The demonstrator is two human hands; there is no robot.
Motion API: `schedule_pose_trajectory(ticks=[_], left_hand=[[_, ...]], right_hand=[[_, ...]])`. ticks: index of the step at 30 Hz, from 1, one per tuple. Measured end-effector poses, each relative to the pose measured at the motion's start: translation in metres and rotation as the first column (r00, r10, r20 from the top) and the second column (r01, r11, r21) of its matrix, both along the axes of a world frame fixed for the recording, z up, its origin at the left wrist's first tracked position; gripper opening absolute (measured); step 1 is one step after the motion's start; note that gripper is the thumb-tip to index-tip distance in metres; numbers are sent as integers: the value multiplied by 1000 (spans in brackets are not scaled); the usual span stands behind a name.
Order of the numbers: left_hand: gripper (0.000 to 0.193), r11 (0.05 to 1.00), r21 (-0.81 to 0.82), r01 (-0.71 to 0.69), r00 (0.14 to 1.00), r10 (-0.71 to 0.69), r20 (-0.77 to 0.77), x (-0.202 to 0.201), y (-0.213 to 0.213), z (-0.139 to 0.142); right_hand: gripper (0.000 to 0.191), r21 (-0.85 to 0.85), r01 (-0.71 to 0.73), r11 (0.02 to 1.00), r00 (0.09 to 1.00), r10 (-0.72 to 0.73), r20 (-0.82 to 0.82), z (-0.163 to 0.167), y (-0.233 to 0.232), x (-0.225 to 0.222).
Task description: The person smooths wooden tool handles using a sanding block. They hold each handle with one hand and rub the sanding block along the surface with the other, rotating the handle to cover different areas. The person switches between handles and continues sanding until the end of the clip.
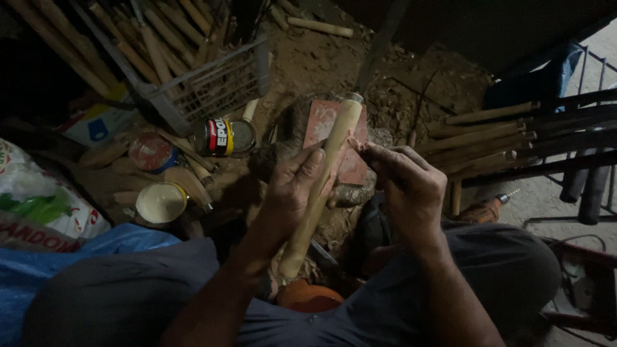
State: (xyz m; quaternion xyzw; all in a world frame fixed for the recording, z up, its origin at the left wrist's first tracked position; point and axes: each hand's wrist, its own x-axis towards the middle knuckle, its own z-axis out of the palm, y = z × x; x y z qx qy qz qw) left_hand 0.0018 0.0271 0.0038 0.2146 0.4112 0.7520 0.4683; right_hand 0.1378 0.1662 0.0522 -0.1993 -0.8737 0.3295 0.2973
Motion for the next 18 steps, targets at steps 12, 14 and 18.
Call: schedule_pose_trajectory(ticks=[12, 14, 18], left_hand=[[56, 1000, -4, 17, 999, -16, 30, 1, 0, -7], [56, 999, -51, 18, 1000, -18, -4, 1, -1, -6], [56, 996, -84, 14, 996, -21, -86, 1, 2, -6]], right_hand=[[24, 203, 20, 979, 998, -6, -69, 5, 2, 6], [24, 188, 17, 982, 998, -6, -58, 5, 2, 5], [24, 166, 19, 986, 1000, -16, -24, 4, 0, 3]])
